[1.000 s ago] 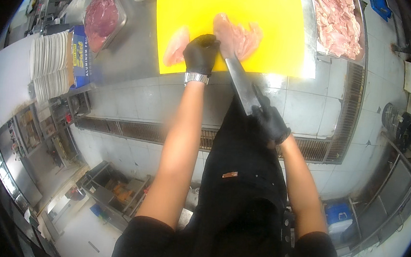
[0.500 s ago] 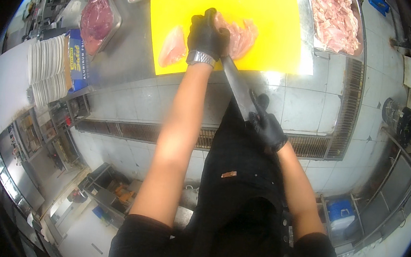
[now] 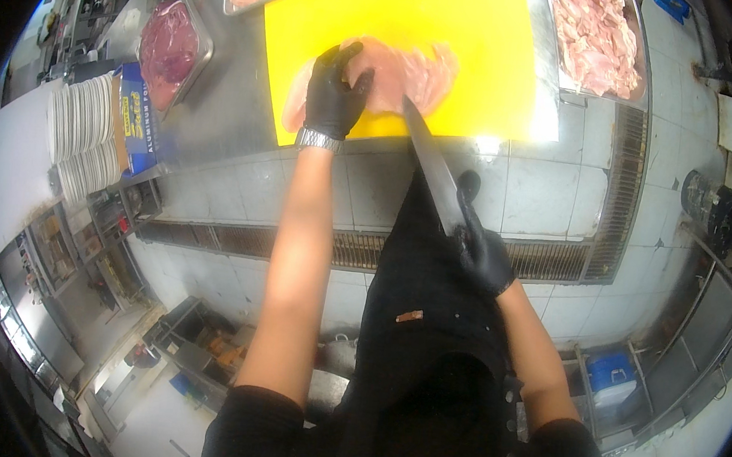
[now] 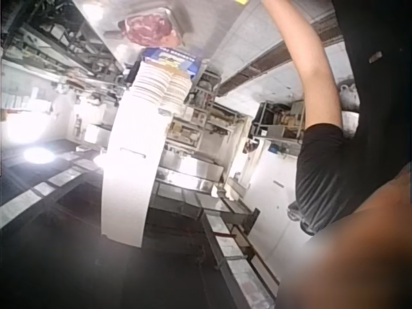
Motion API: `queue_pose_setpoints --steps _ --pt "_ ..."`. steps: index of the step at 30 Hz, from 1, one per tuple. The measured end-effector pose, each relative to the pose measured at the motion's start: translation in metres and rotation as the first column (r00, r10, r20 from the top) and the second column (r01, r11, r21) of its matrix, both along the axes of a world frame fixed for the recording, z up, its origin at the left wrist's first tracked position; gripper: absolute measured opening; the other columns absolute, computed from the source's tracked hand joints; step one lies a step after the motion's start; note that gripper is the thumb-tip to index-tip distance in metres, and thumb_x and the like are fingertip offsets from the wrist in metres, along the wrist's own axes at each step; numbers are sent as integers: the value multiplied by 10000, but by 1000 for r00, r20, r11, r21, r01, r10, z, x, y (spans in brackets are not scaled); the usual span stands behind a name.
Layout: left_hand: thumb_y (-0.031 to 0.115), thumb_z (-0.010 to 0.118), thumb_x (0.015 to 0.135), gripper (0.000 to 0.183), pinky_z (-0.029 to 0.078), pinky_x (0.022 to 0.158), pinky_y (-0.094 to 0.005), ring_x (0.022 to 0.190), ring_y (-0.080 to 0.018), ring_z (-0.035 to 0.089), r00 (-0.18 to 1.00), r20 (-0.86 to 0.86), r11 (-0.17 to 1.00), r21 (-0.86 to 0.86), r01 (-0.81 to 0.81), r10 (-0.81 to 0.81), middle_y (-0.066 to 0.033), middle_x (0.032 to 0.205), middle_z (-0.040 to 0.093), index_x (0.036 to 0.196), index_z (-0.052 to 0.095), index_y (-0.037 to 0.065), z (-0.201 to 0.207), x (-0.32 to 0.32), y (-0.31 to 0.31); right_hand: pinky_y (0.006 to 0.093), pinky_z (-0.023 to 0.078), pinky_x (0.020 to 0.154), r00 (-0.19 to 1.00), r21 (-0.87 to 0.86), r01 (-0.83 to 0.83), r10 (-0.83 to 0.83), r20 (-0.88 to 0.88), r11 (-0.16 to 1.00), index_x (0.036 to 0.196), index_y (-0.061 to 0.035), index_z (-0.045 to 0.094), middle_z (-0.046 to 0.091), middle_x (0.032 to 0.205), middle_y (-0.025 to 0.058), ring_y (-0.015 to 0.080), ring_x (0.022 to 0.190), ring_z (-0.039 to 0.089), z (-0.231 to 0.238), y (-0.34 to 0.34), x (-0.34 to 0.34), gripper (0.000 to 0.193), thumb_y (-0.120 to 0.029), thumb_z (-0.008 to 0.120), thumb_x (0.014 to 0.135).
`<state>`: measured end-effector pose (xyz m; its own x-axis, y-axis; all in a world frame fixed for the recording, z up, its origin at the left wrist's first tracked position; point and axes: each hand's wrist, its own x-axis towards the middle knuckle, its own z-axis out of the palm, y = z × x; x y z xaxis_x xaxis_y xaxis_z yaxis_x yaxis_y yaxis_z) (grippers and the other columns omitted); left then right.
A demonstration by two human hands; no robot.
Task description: The person slices raw meat into thin pieces on a yellow cutting board using a knife. Sliced pieces are placed onto a metal tray. The person handles the meat with gloved hands and maintains a steady cutting rhythm throughout the clip.
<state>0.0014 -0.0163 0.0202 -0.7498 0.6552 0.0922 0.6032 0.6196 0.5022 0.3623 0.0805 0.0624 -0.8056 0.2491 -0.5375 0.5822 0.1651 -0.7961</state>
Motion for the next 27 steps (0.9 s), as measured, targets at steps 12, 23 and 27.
queue_pose_setpoints --steps 12,23,27 --pt "293 731 999 461 584 970 -357 1119 -328 752 915 356 939 206 -276 190 -226 1291 745 1373 690 27 -14 -15 2 574 522 708 985 387 25 43 -167 922 1673 -211 329 688 846 290 500 762 674 -15 9 -107 697 -138 574 1026" --pt "280 751 990 489 556 995 -342 1136 -286 732 907 372 936 203 -288 199 -205 1292 749 1380 671 -3 -12 -15 4 517 561 626 986 477 -9 89 -144 879 1693 -207 296 718 768 191 386 630 700 -17 -4 -123 725 -162 581 1028" --pt "268 759 985 530 556 990 -340 1128 -286 728 863 439 925 156 -348 251 -213 1293 742 1417 637 -12 -5 -10 8 528 543 632 984 511 -16 104 -144 860 1683 -197 313 705 751 199 407 626 667 -15 -9 -120 727 -147 596 1015"
